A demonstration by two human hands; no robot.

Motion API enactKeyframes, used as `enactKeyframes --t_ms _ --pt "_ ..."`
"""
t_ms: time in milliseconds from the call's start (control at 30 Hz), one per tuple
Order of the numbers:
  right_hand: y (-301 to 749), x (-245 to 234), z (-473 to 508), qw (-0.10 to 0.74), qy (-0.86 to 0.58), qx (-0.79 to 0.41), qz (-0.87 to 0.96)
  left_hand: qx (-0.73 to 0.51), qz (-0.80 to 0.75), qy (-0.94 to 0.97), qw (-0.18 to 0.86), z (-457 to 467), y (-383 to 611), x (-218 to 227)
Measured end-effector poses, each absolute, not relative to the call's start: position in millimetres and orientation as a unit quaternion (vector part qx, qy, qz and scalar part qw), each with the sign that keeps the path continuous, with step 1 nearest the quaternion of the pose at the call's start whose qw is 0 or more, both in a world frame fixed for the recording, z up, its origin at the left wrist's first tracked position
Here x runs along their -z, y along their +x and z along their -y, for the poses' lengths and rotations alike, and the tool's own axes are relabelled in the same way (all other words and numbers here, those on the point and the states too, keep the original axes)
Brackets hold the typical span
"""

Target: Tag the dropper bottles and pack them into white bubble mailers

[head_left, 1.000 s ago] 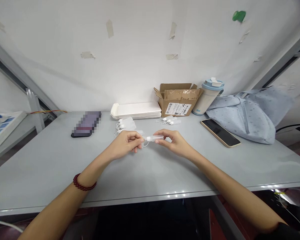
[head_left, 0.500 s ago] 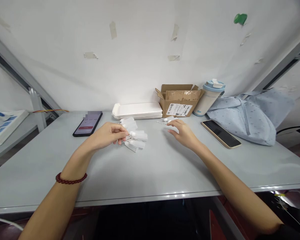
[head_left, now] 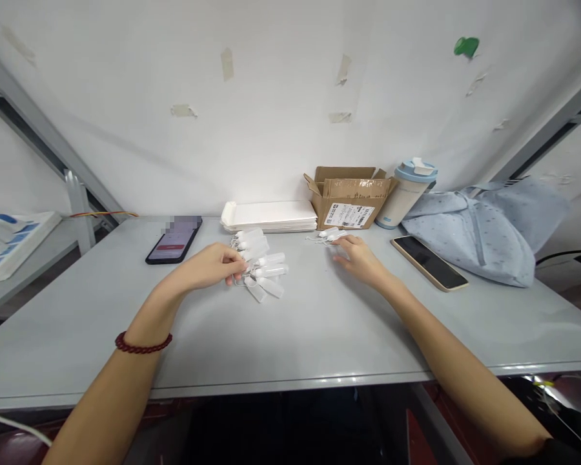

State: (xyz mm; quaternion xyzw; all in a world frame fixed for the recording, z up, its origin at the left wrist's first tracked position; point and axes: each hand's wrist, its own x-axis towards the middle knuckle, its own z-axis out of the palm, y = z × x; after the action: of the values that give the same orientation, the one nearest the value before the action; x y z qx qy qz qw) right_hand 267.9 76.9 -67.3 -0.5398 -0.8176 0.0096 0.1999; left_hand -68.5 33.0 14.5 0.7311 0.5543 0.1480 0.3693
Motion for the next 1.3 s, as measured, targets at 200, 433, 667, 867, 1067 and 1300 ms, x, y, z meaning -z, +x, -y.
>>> enactKeyframes --t_ms 200,433,667,867,1067,1300 --pt "269.7 67.3 -78.3 0.189 -0.553 0.0 0.811 -0.189 -0.568 0.717 0.357 -34.9 -69.9 -13.2" --pt "271.9 68.0 -80.6 0.186 -0.572 0.022 0.799 -0.202 -0.577 0.711 0.348 -33.8 -66.3 -12.9" --pt "274.6 67.1 -82.8 0.158 -0.579 0.032 0.799 -0.207 -0.563 0.707 0.374 -33.7 -63.1 -11.6" --pt "275.9 60.4 -82.6 0.124 -0.609 0.042 0.782 -0.191 -0.56 0.714 0.375 -34.7 -63.1 -9.5" --pt "272.7 57.1 -79.5 0.098 -0.629 0.043 0.77 -0.187 -0.559 0.714 0.378 -35.9 -63.1 -6.4" --pt "270.6 55.8 -76.9 0.1 -0.624 0.01 0.775 -0.184 -0.56 0.716 0.374 -35.8 -61.5 -6.2"
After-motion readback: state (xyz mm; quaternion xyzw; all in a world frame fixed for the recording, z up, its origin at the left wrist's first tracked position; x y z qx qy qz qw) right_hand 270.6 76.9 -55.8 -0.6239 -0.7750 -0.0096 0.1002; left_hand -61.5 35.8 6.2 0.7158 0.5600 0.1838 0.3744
